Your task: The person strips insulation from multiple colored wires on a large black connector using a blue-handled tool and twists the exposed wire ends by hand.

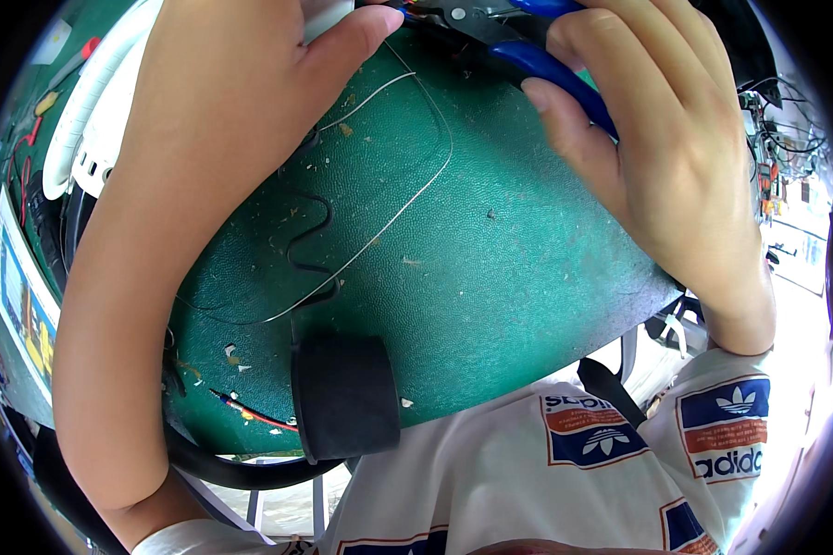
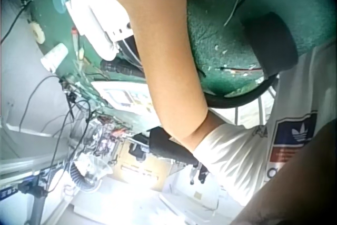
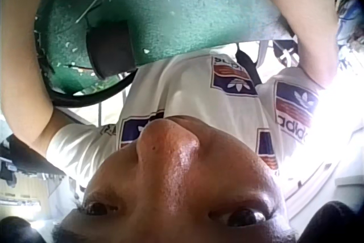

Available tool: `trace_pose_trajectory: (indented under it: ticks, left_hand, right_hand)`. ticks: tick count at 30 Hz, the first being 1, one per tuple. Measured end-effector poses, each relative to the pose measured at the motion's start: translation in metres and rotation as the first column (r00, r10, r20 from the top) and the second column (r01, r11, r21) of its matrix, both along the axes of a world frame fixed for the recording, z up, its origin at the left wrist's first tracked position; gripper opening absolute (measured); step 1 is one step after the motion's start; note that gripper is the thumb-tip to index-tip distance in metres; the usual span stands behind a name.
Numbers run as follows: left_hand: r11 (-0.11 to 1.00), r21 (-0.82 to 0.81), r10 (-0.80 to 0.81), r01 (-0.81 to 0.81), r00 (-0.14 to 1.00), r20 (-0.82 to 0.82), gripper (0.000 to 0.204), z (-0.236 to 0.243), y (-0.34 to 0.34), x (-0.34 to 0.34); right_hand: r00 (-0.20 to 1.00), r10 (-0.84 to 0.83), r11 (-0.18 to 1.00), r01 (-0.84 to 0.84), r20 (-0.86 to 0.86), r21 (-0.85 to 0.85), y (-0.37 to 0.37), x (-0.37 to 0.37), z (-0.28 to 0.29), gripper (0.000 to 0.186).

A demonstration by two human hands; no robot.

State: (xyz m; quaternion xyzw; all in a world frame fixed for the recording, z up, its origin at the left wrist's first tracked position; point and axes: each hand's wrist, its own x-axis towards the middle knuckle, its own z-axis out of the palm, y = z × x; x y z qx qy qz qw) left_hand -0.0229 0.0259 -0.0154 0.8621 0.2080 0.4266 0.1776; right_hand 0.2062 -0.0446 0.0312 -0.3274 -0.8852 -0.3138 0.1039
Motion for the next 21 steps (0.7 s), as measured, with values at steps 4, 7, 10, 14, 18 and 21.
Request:
trace_pose_trajectory:
  ticks: [4, 7, 10, 14, 18, 21]
  left_hand:
    - [1.0, 0.022, 0.002, -0.002, 1.0, 0.004, 0.013, -0.001, 0.0, 0.0]
    - [1.0, 0.016, -0.006, 0.006, 1.0, 0.001, 0.013, 0.0, 0.0, -0.001]
    - [1.0, -0.01, -0.012, 0.012, 1.0, -0.003, 0.013, 0.0, 0.001, 0.0]
    - [1.0, 0.001, 0.002, -0.002, 1.0, 0.006, 0.012, -0.004, 0.004, 0.002]
    - [0.992, 0.128, -0.006, 0.009, 1.0, -0.027, 0.012, -0.005, 0.004, 0.003]
    - [0.998, 0.065, -0.009, 0.01, 1.0, -0.006, 0.011, -0.003, 0.001, 0.002]
  right_hand:
    - [0.998, -0.026, 1.0, 0.026, 0.055, 0.016, -0.009, 0.001, 0.002, 0.037]
    - [0.982, -0.074, 0.997, 0.075, 0.174, -0.003, -0.01, 0.01, 0.005, 0.037]
    - [0.992, -0.013, 0.999, 0.007, 0.126, 0.053, -0.004, 0.015, -0.003, 0.037]
    - [0.998, -0.028, 0.998, 0.025, 0.048, 0.056, -0.008, 0.011, -0.006, 0.038]
    - [1.0, -0.022, 0.999, 0.021, 0.013, 0.046, -0.01, 0.004, -0.005, 0.038]
    - [0.997, 0.064, 0.994, -0.059, -0.047, 0.088, 0.003, 0.002, -0.008, 0.038]
